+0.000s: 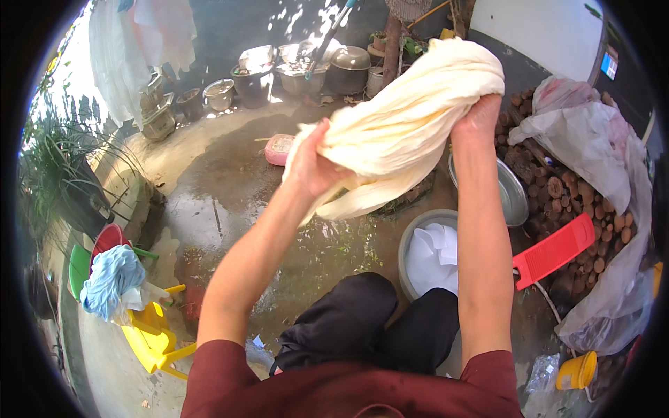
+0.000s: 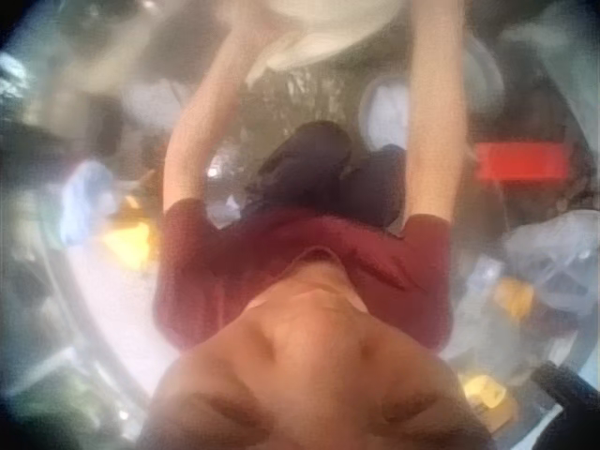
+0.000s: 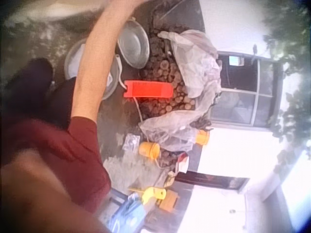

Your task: The person washes several pieces of light-colored clothing by hand in a large basin filled with water. They repeatedly submerge, scrub, wring, and rinse the items, then place them on a nearby yellow stool.

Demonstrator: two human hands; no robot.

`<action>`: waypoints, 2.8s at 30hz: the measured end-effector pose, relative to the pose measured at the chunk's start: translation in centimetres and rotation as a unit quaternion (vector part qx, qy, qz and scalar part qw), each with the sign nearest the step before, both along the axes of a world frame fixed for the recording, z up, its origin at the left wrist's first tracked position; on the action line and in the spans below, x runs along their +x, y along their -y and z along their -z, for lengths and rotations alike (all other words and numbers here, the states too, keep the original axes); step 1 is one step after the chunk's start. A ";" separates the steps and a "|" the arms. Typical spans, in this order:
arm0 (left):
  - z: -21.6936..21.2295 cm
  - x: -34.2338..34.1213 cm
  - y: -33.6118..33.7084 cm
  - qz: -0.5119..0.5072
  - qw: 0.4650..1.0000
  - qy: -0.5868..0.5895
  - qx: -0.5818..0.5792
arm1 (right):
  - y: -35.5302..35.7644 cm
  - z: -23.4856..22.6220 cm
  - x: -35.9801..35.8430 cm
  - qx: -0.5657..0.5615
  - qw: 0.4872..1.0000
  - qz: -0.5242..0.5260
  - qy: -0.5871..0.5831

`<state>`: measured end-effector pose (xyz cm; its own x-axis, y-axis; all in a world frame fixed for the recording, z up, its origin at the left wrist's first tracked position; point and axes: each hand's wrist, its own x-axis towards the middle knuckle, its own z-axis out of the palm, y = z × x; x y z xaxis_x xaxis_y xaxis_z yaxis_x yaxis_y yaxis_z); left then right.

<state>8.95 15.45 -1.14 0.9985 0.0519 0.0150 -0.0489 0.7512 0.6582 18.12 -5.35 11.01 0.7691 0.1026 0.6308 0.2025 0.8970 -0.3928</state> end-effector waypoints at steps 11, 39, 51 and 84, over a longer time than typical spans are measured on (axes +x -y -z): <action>3.0 -3.5 -4.4 0.059 0.857 -0.070 0.507 | 5.5 1.9 3.2 -0.256 0.793 0.508 0.218; -1.3 -17.4 -13.4 -0.486 0.868 0.095 0.030 | -0.9 -0.8 -20.1 -0.164 0.758 -0.416 0.474; -16.8 -32.8 -34.2 -0.470 0.753 0.035 0.459 | -3.0 4.7 -20.1 -0.015 0.859 -0.081 0.506; -3.1 -41.0 -40.3 -0.210 0.409 -0.440 0.771 | -3.3 21.4 -11.1 -0.403 0.908 0.090 0.067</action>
<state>-32.09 55.78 1.96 0.5606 0.8281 -0.0015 0.8050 -0.5445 0.2356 7.00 -2.03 -10.39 0.7417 0.4517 0.4958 0.4118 0.2768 -0.8682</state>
